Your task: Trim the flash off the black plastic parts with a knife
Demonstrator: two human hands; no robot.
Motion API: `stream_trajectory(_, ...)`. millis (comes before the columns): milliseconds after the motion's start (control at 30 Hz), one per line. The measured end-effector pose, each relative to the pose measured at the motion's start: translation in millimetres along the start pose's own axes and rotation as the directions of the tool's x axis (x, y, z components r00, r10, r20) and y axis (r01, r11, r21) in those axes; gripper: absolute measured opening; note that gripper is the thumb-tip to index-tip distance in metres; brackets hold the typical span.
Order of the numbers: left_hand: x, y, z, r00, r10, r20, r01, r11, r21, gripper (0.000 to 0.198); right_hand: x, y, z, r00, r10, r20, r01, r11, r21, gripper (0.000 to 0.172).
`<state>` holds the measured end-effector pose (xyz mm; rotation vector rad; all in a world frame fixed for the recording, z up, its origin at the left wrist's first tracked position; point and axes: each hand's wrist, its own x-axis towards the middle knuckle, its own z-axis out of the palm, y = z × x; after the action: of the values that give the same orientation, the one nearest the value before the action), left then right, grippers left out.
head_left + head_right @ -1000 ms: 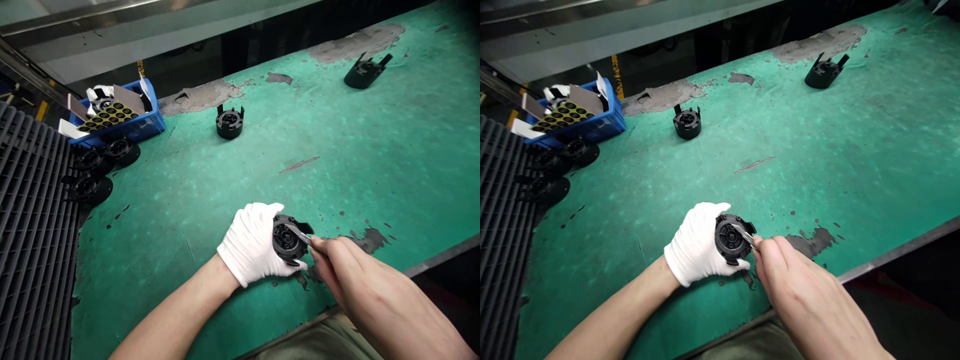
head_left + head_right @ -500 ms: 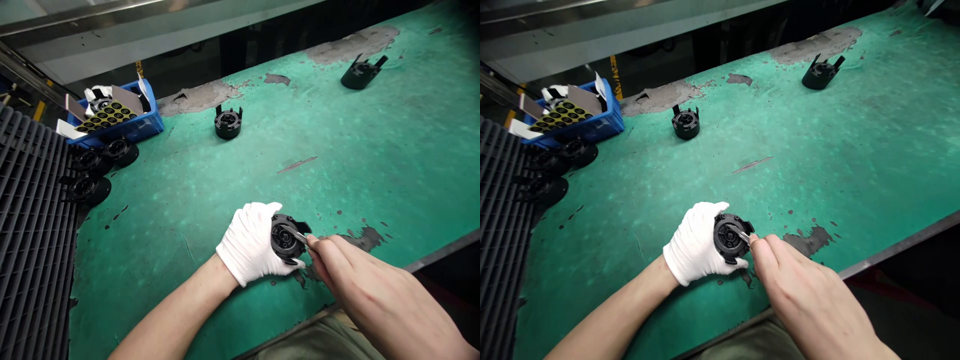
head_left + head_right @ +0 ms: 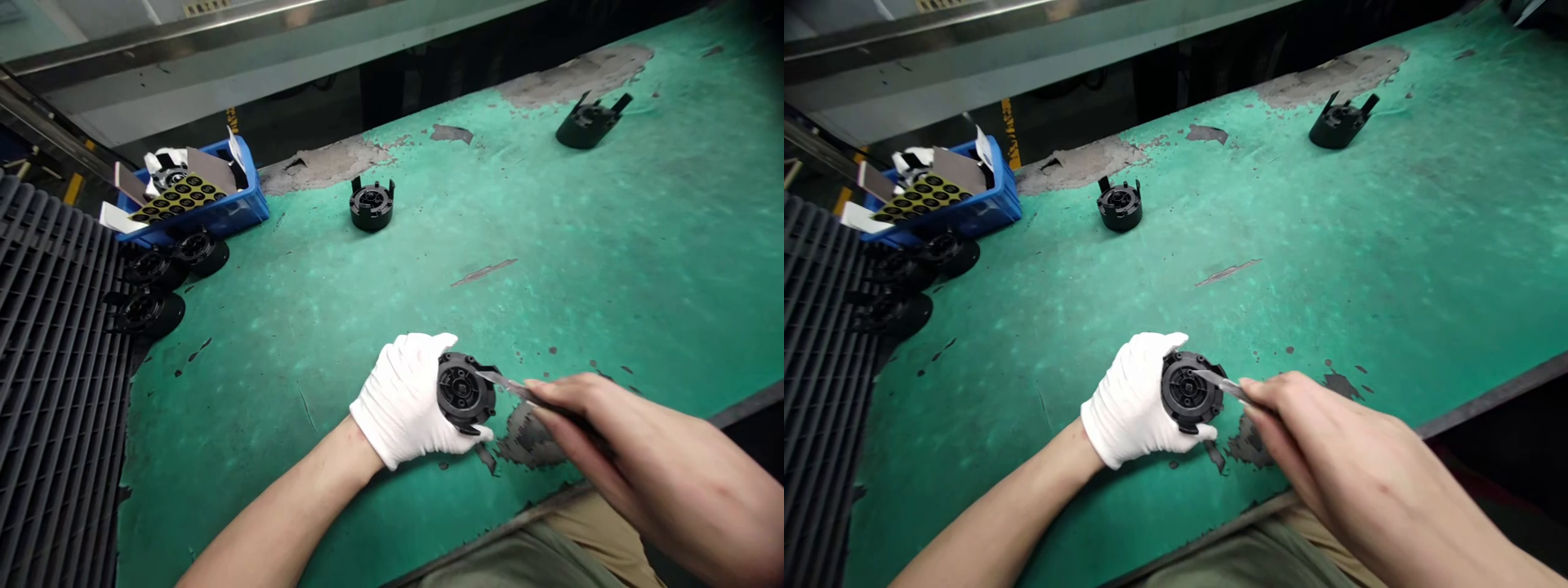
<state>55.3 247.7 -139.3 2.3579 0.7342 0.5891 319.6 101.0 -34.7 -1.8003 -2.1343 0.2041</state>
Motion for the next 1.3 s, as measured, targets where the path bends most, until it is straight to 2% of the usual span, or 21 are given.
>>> stream_trajectory(100,0,1,-2.6,1.0,-0.009,-0.001,0.009,1.0,-0.011,0.13,-1,10,-6,0.995,-0.099,-0.026,0.099,0.995,0.005,0.022)
stream_trajectory(200,5,6,-10.5,1.0,-0.011,0.018,0.012,0.999,-0.052,0.119,11,26,-14,0.976,-0.216,-0.026,0.215,0.976,-0.035,0.028)
stream_trajectory(300,14,13,-24.4,0.995,-0.016,0.102,0.027,0.994,-0.105,0.102,32,51,-20,0.937,-0.348,-0.005,0.347,0.935,-0.073,0.027)
stream_trajectory(400,24,20,-38.8,0.974,-0.031,0.226,0.063,0.989,-0.135,0.079,53,74,-24,0.897,-0.429,0.105,0.436,0.897,-0.065,0.03)
stream_trajectory(467,29,24,-45.2,0.963,-0.042,0.268,0.081,0.987,-0.135,0.066,60,82,-25,0.868,-0.453,0.201,0.467,0.884,-0.025,0.037)
stream_trajectory(600,31,28,-48.7,0.959,-0.049,0.279,0.088,0.988,-0.127,0.057,63,82,-26,0.844,-0.47,0.261,0.486,0.874,0.001,0.04)
stream_trajectory(767,28,26,-46.3,0.966,-0.03,0.255,0.062,0.991,-0.118,0.067,59,75,-26,0.835,-0.492,0.247,0.511,0.86,-0.014,0.04)
stream_trajectory(933,27,26,-47.5,0.967,-0.021,0.256,0.058,0.989,-0.137,0.062,58,73,-25,0.833,-0.503,0.23,0.528,0.847,-0.062,0.041)
stream_trajectory(1100,28,26,-48.2,0.959,-0.031,0.28,0.07,0.989,-0.127,0.069,56,70,-22,0.832,-0.51,0.215,0.533,0.843,-0.063,0.044)
stream_trajectory(1167,27,26,-47.7,0.959,-0.032,0.28,0.071,0.989,-0.131,0.071,51,68,-19,0.857,-0.476,0.197,0.499,0.862,-0.086,0.046)
stream_trajectory(1300,26,25,-46.3,0.962,-0.031,0.272,0.073,0.987,-0.146,0.071,35,63,-13,0.939,-0.308,0.152,0.328,0.935,-0.137,0.045)
